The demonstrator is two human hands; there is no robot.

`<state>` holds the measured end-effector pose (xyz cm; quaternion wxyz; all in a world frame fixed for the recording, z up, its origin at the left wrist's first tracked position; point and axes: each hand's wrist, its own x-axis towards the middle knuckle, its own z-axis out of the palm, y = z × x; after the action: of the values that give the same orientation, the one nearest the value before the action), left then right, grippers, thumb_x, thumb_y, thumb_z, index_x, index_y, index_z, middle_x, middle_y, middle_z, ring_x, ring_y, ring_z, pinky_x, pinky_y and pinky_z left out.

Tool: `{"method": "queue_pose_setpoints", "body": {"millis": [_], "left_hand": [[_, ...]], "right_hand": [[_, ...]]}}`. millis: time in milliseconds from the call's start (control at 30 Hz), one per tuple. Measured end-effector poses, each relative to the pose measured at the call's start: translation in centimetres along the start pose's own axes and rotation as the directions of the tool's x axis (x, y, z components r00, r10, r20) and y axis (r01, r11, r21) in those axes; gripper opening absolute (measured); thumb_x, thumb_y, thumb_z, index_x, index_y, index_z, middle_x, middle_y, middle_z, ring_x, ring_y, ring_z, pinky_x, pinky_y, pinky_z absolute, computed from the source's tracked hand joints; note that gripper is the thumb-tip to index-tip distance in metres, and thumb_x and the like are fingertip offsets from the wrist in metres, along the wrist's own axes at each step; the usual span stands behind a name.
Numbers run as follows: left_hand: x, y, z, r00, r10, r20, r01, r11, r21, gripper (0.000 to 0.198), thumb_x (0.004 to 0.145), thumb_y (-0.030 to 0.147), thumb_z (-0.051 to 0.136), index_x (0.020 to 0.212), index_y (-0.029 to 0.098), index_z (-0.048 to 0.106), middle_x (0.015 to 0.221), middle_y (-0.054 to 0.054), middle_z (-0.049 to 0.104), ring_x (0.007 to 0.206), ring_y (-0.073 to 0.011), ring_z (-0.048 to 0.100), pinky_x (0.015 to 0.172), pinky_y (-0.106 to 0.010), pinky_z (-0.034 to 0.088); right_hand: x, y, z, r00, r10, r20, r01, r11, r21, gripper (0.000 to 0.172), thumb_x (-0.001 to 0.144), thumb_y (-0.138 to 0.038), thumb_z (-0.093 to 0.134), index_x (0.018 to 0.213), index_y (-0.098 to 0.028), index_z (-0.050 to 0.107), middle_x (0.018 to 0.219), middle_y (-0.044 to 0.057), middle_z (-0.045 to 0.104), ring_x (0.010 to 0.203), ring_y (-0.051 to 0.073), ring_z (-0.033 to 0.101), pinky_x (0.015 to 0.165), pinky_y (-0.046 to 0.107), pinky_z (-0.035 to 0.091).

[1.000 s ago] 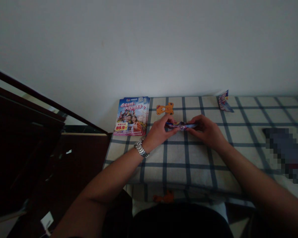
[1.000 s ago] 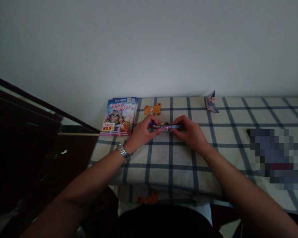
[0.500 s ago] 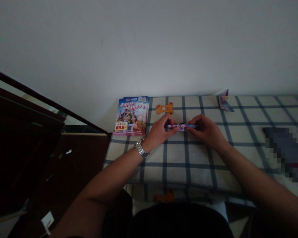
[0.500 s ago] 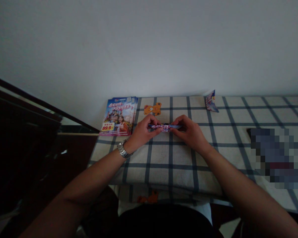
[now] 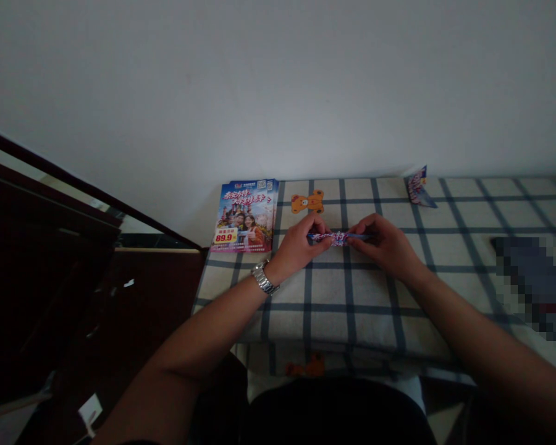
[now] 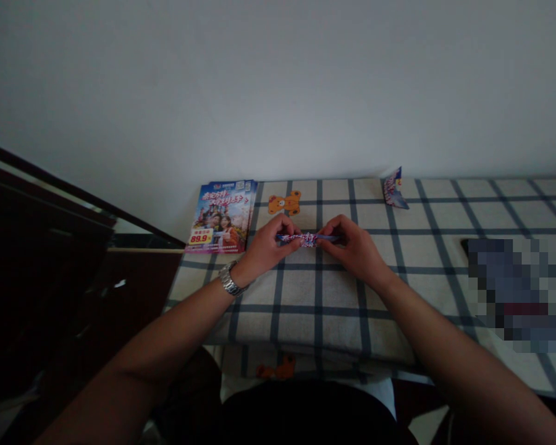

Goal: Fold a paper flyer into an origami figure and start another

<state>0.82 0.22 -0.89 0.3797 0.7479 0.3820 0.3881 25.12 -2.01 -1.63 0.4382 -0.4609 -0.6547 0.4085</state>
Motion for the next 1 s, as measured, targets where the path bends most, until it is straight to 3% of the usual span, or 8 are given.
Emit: {"method": "queue_pose_setpoints", "body": {"millis": [267, 600, 800, 1000], "left_hand": [[0.1, 0.0, 0.0, 0.999, 0.033, 0.008, -0.033, 0.999, 0.015, 0.015, 0.095, 0.024, 0.072, 0.097, 0.020, 0.058, 0.093, 0.001, 0.066, 0.085, -0.0132, 0.062, 0.079, -0.026, 0.047], [0.1, 0.3, 0.2, 1.000, 0.014, 0.027, -0.015, 1.000, 0.018, 0.012, 0.094, 0.024, 0.073, 0.099, 0.020, 0.063, 0.093, 0.000, 0.067, 0.085, -0.0137, 0.063, 0.080, -0.027, 0.049], [0.1, 0.5, 0.5, 1.000, -0.004, 0.031, 0.004, 1.000, 0.004, 0.014, 0.093, 0.025, 0.074, 0.099, 0.019, 0.063, 0.093, 0.000, 0.067, 0.085, -0.0138, 0.063, 0.080, -0.027, 0.050], [0.1, 0.5, 0.5, 0.999, -0.003, 0.033, 0.003, 1.000, -0.008, 0.014, 0.092, 0.025, 0.075, 0.096, 0.020, 0.062, 0.092, 0.000, 0.067, 0.084, -0.0144, 0.063, 0.080, -0.028, 0.051]], "right_hand": [[0.0, -0.1, 0.1, 1.000, -0.006, 0.010, 0.006, 1.000, 0.019, 0.027, 0.090, -0.042, 0.081, 0.097, -0.027, 0.059, 0.102, 0.005, 0.077, 0.095, 0.025, 0.075, 0.086, 0.042, 0.063], [-0.1, -0.4, 0.1, 1.000, -0.020, 0.011, 0.021, 0.991, -0.135, 0.032, 0.089, -0.046, 0.080, 0.111, -0.027, 0.068, 0.107, 0.006, 0.077, 0.101, 0.027, 0.075, 0.093, 0.044, 0.063], [0.0, -1.3, 0.1, 1.000, -0.003, 0.003, 0.004, 0.969, -0.249, 0.025, 0.091, -0.047, 0.077, 0.102, -0.025, 0.075, 0.097, 0.005, 0.079, 0.089, 0.025, 0.076, 0.084, 0.039, 0.063], [0.0, -1.5, -0.1, 1.000, -0.003, 0.002, 0.003, 0.971, -0.240, 0.027, 0.090, -0.051, 0.078, 0.098, -0.025, 0.077, 0.091, 0.005, 0.080, 0.083, 0.025, 0.075, 0.079, 0.039, 0.062]]}}
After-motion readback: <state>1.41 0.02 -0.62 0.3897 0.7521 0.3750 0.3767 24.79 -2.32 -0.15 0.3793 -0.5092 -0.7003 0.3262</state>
